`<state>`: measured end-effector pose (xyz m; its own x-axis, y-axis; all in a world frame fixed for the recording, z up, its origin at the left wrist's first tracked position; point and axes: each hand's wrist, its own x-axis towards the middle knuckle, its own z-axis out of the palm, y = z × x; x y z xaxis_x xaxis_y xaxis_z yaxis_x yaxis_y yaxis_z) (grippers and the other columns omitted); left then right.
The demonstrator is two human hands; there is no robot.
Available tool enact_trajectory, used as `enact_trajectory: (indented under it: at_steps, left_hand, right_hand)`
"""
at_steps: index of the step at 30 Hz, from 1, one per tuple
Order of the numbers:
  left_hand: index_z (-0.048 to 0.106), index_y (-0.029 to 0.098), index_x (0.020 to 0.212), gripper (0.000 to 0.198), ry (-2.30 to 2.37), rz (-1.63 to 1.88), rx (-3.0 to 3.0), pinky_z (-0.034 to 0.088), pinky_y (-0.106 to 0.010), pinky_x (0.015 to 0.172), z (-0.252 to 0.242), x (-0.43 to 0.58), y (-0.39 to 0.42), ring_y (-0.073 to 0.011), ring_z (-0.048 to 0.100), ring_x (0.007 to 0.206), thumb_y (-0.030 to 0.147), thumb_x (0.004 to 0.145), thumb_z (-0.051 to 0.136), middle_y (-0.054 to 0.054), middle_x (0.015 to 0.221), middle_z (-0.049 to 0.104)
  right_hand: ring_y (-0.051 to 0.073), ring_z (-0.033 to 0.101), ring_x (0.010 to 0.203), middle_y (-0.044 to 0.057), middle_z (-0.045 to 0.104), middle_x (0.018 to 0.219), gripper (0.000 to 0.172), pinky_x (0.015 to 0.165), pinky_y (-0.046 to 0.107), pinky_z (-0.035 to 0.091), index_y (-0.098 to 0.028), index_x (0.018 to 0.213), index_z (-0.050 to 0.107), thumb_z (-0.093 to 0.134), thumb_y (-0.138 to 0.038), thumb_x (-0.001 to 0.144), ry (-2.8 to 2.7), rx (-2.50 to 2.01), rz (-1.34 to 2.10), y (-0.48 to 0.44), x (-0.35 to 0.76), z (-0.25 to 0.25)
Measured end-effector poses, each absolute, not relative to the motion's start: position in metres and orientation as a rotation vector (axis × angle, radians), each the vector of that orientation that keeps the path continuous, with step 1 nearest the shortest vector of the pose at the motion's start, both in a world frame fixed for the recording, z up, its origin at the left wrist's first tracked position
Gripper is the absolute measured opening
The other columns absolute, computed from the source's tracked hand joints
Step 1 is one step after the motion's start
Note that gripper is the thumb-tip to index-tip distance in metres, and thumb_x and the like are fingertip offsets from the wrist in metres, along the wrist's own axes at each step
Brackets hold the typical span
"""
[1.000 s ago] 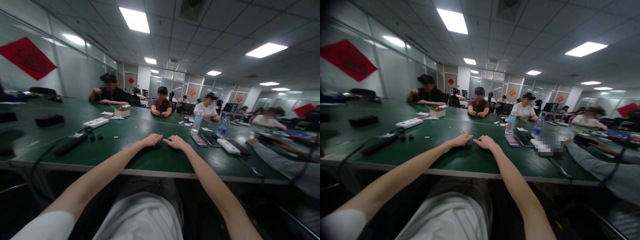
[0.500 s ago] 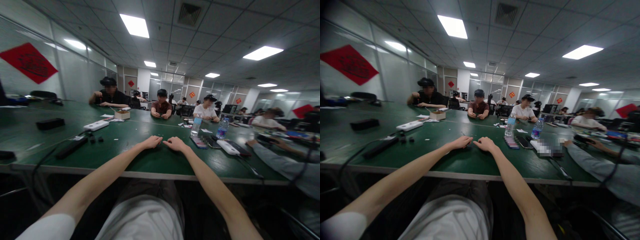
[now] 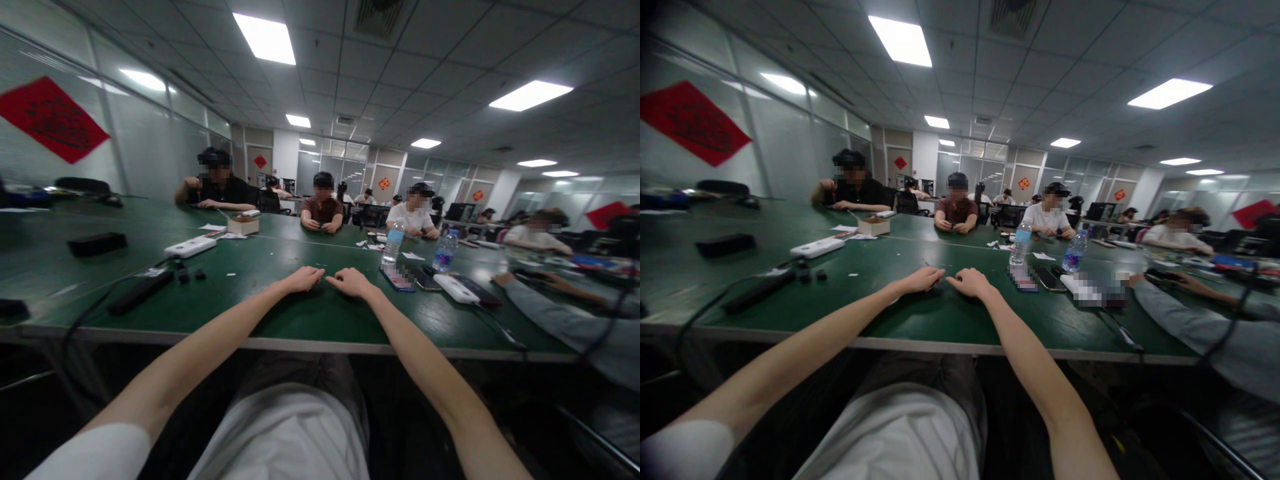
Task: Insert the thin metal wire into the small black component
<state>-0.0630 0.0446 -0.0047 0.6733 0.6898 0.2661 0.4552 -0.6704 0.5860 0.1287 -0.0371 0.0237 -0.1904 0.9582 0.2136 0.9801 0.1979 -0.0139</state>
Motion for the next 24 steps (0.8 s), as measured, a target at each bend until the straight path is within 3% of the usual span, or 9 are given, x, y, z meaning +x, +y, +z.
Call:
enact_trajectory:
  at_steps: [24]
  left_hand:
    - [0.06,0.017,0.07,0.053,0.909,0.632,2.452,0.034,-0.026,0.052,-0.0059,-0.0642,0.0454,-0.0149,0.049,0.045,0.055,0.092,0.03,0.002,0.042,0.049]
  right_hand:
    - [0.026,0.065,0.091,0.01,0.071,0.097,0.078,0.078,0.029,0.046,-0.021,0.091,0.075,0.025,-0.081,0.084,-2.305,-1.854,-0.061,-0.0266,0.1343,0.0149]
